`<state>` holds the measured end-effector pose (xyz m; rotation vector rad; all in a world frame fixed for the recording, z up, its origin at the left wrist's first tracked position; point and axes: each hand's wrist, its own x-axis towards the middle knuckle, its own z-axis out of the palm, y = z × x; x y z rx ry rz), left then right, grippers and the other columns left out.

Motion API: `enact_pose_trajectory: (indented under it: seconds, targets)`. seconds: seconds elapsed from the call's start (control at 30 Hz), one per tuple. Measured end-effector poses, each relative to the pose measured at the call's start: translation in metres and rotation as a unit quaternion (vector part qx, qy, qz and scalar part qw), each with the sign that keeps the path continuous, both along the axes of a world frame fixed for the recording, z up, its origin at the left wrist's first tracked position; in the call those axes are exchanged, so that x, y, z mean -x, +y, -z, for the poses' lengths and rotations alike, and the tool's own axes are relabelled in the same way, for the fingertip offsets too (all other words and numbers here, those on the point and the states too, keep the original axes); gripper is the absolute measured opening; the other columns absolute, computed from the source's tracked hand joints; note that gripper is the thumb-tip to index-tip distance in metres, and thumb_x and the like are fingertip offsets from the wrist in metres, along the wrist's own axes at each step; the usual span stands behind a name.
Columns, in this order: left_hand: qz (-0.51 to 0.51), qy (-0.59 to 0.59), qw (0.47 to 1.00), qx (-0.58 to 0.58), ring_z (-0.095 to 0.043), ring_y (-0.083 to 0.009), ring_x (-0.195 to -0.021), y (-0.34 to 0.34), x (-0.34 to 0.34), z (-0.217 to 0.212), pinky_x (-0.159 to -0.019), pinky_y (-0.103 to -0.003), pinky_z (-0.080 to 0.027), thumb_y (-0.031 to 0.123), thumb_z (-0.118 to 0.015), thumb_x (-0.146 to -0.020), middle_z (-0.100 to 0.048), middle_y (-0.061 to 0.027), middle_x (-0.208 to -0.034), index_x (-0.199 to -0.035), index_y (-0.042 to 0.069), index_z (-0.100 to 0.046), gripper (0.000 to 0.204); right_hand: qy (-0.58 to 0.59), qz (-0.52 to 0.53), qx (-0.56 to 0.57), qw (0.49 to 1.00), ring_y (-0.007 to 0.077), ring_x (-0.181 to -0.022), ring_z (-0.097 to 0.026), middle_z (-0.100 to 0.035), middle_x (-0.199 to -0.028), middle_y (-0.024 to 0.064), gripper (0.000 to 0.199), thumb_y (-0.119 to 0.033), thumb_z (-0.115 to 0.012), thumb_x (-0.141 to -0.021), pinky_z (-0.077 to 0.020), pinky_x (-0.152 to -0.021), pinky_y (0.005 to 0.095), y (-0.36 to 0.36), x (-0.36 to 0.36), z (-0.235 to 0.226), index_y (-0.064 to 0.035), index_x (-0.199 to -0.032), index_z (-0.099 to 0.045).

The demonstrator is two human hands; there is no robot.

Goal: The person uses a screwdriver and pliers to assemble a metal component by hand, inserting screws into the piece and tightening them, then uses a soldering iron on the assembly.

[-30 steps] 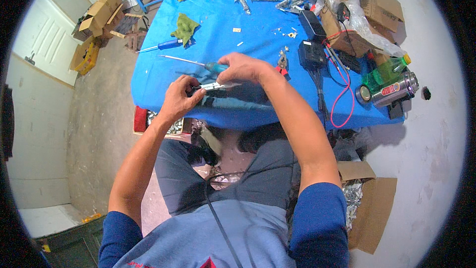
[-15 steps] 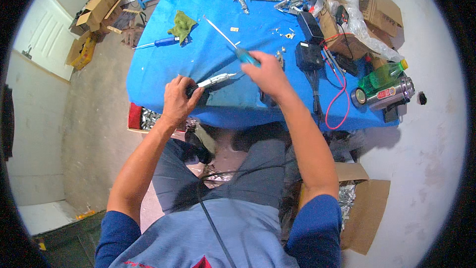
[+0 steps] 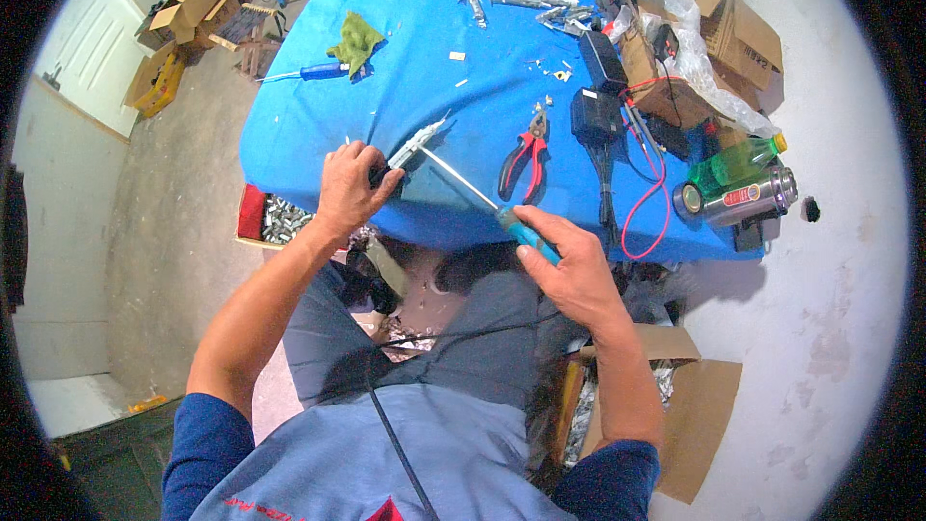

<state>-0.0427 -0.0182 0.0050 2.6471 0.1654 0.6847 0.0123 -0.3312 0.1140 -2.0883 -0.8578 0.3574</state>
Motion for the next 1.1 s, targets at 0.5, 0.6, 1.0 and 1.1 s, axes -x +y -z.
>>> enact_pose_trajectory:
  seconds: [0.5, 0.6, 1.0, 1.1]
  targets:
    - [-0.014, -0.024, 1.0, 0.008, -0.054, -0.0316, -0.081, -0.004, -0.002, 0.007, -0.074, -0.043, -0.039, 0.03, -0.075, -0.08, -0.055, -0.0103, -0.081, -0.081, 0.008, -0.06, 0.027, -0.01, 0.01, 0.008, 1.0, 0.0264, -0.105, -0.067, -0.068, -0.113, 0.0189, 0.036, -0.011, -0.064, -0.086, -0.0493, -0.092, 0.0342, 0.006, -0.001, 0.005, -0.0006, -0.121, -0.063]
    - [-0.014, -0.025, 1.0, 0.013, -0.053, -0.0315, -0.081, -0.003, -0.001, 0.008, -0.073, -0.042, -0.038, 0.03, -0.075, -0.08, -0.055, -0.0102, -0.081, -0.081, 0.008, -0.06, 0.027, -0.036, 0.007, 0.015, 0.999, 0.0277, -0.104, -0.067, -0.068, -0.112, 0.019, 0.035, -0.01, -0.065, -0.086, -0.0496, -0.091, 0.0343, 0.005, -0.002, 0.001, -0.0004, -0.12, -0.064]
    - [-0.003, -0.028, 1.0, 0.013, -0.054, -0.0319, -0.079, 0.0, -0.003, 0.008, -0.072, -0.042, -0.038, 0.032, -0.076, -0.079, -0.056, -0.0097, -0.079, -0.079, 0.008, -0.061, 0.028, -0.12, -0.053, 0.054, 0.99, 0.0327, -0.098, -0.066, -0.068, -0.108, 0.0188, 0.035, -0.011, -0.062, -0.086, -0.0501, -0.089, 0.0368, 0.012, -0.016, -0.013, -0.0015, -0.12, -0.064]
    - [0.002, -0.034, 0.999, 0.011, -0.054, -0.0322, -0.079, 0.0, -0.003, 0.007, -0.072, -0.043, -0.039, 0.032, -0.076, -0.079, -0.056, -0.0097, -0.079, -0.079, 0.008, -0.061, 0.028, -0.132, -0.063, 0.076, 0.986, 0.0317, -0.1, -0.065, -0.068, -0.111, 0.0172, 0.035, -0.01, -0.062, -0.085, -0.0496, -0.089, 0.037, 0.018, -0.018, -0.028, -0.0022, -0.119, -0.064]
